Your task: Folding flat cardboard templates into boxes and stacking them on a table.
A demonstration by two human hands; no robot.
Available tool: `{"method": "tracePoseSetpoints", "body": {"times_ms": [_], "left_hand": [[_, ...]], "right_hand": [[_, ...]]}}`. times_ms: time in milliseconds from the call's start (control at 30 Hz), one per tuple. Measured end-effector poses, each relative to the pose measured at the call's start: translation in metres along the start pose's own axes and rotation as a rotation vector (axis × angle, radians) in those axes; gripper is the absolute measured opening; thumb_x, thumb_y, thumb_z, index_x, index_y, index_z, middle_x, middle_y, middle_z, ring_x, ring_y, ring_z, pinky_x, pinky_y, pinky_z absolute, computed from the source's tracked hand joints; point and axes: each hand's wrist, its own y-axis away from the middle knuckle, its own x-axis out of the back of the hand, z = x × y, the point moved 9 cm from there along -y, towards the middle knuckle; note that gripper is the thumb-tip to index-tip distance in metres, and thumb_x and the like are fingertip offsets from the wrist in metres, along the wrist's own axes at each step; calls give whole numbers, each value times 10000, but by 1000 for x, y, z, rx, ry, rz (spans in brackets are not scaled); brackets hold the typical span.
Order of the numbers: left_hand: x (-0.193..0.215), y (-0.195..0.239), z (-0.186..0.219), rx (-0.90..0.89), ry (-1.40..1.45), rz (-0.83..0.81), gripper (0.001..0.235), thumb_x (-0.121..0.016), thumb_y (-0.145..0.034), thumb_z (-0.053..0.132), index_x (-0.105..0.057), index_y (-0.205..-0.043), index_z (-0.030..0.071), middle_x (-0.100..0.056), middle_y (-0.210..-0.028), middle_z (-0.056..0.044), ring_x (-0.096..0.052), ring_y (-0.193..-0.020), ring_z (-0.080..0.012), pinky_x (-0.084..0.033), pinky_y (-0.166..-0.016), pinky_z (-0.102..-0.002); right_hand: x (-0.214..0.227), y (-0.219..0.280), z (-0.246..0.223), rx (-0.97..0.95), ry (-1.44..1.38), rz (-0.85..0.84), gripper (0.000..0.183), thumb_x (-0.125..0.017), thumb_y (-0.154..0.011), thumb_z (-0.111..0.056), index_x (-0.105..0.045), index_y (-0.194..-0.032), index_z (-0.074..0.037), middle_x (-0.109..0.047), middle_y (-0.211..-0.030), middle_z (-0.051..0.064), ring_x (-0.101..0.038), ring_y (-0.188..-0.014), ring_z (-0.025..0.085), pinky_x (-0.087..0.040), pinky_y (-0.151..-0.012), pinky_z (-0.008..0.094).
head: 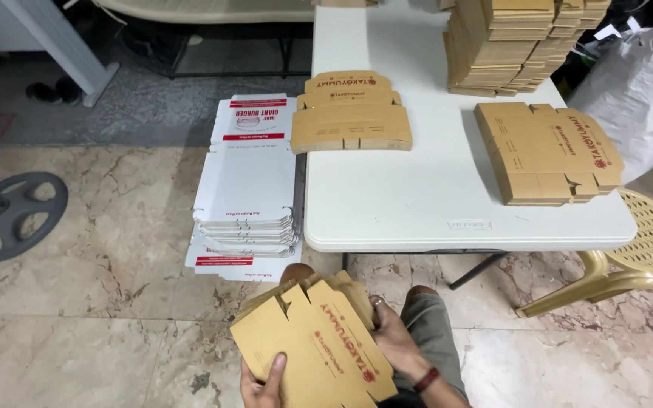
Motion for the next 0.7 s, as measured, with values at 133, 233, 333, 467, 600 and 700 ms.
{"method": "tracePoseSetpoints", "body": {"times_ms": [133, 233, 333, 467, 600, 700], "left_hand": [[-15, -8, -16, -40, 142, -128, 682, -713, -752, -83, -572, -1413, 8, -741, -1085, -295, -696, -858, -353, -577, -758, -439], [-42, 6, 2, 171, -22, -205, 652, -703, -793, -50, -543, -1423, 3, -737, -1197, -331, -703, -972, -455, -580, -817, -546], [-58, -7, 3, 133, -169, -331, 715, -740, -772, 77, -543, -1459, 37, -730, -1314, -229, -695, -1166, -355, -580, -977, -495], [-60, -32, -17, 183, -67, -227, 439, -697, -882, 107, -694, -1301, -22, -757, -1221, -229, -722, -1054, -357, -605, -904, -485], [41, -178, -40, -102, -109, 38, 322, -694, -953, 337, -682, -1153, 86, -723, -1122, -108, -669, -967, -202, -540, -864, -357], [-17, -113, 123, -289, 113, -34, 522, -515, -996, 435, -527, -1433, 150, -569, -1441, -30, -550, -1292, -175, -440, -1124, -351]], "right_hand": [[5, 15, 24, -164, -242, -145, 431, -705, -823, -14, -599, -1235, 54, -768, -964, 215, -761, -786, 298, -659, -678, 387], [9, 50, -7, 6, 5, -337, 257, -722, -877, -75, -811, -1117, -45, -842, -1065, 95, -798, -922, 194, -644, -768, 292], [2, 81, -46, 350, 162, -481, 248, -669, -922, -124, -750, -1149, -67, -798, -1146, 77, -796, -984, 211, -688, -849, 324], [15, 85, -34, 390, 181, -315, 332, -647, -922, -217, -706, -1220, -80, -801, -1187, 54, -813, -996, 210, -716, -821, 325], [43, 95, -40, 408, -49, -208, 368, -745, -832, -236, -646, -1137, -56, -814, -1116, 124, -840, -923, 284, -744, -735, 395], [65, 109, -63, 498, -253, -81, 356, -789, -785, -241, -681, -1050, -28, -817, -974, 166, -836, -810, 332, -741, -623, 460]]}}
